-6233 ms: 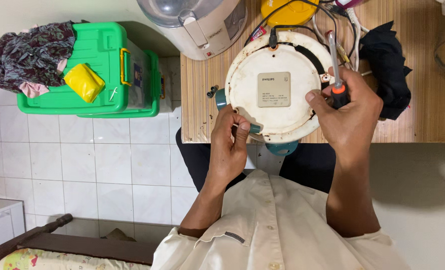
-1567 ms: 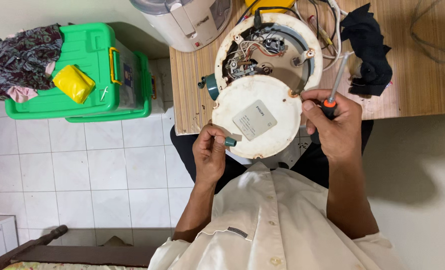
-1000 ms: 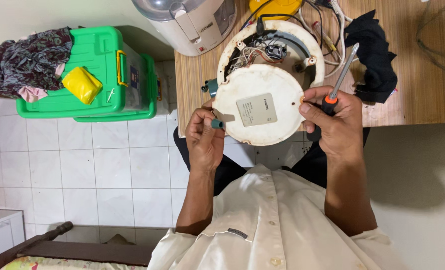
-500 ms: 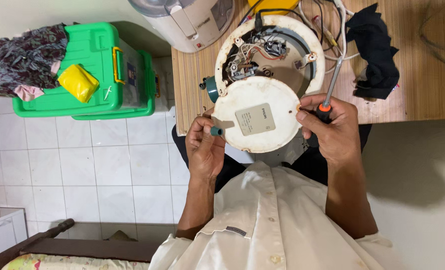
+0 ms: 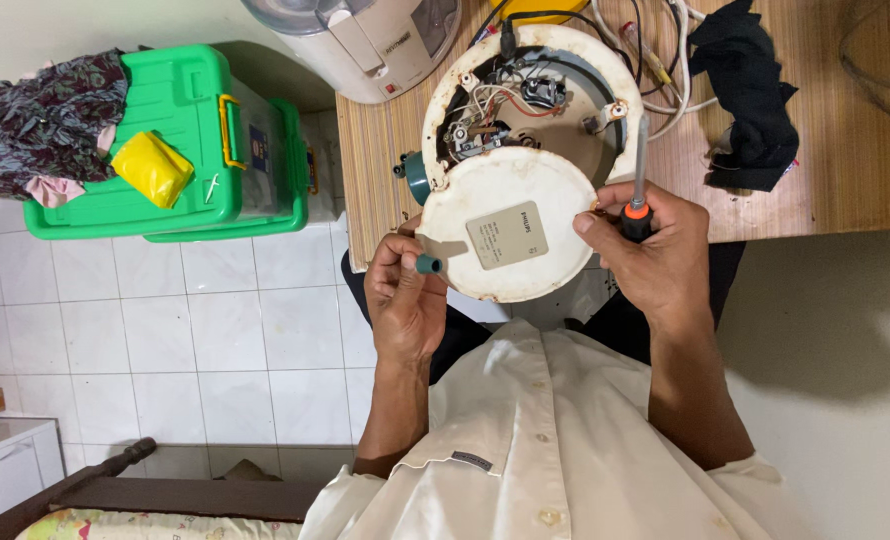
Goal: The person repairs a disassembled rice cooker base on a table, working on its internal wiring and components by hand, then uses a screwdriver to unscrew and tighten screws and reattach the round base cover, aligning it and driving screws to secure it back onto the cooker body.
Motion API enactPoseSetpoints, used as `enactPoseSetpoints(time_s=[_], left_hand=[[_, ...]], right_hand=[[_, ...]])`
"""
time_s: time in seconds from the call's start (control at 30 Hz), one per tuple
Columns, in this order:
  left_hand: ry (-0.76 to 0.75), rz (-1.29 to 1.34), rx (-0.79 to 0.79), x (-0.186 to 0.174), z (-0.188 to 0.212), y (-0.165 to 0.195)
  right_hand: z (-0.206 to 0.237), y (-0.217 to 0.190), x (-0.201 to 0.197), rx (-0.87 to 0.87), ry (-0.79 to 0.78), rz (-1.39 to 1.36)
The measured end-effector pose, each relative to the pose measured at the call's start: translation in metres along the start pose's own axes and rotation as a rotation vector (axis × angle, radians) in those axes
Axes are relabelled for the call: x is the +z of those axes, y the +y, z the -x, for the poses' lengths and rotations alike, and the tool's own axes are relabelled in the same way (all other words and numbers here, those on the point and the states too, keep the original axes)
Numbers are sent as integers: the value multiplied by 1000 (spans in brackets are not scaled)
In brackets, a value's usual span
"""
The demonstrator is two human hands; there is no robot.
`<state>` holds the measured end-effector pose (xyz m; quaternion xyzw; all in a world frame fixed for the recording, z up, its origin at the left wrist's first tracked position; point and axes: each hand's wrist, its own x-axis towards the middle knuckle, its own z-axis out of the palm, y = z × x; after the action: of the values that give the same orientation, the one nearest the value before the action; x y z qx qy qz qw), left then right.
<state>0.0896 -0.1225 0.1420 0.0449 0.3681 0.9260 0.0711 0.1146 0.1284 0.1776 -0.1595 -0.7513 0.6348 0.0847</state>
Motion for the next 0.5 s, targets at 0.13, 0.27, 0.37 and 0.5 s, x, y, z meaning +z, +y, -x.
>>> enactPoseSetpoints(time_s=[0.13, 0.27, 0.37, 0.5], left_hand=[[13, 55, -34, -7, -4, -3], [26, 101, -43, -13, -9, -7], [31, 125, -61, -14, -13, -7], [48, 119, -32, -5, -23, -9]], right_hand=[[-1, 1, -5, 24, -33, -110], [-3, 1, -11, 12, -68, -190], [-5, -2, -12, 22, -66, -234], [-11, -7, -7, -26, 9, -211]])
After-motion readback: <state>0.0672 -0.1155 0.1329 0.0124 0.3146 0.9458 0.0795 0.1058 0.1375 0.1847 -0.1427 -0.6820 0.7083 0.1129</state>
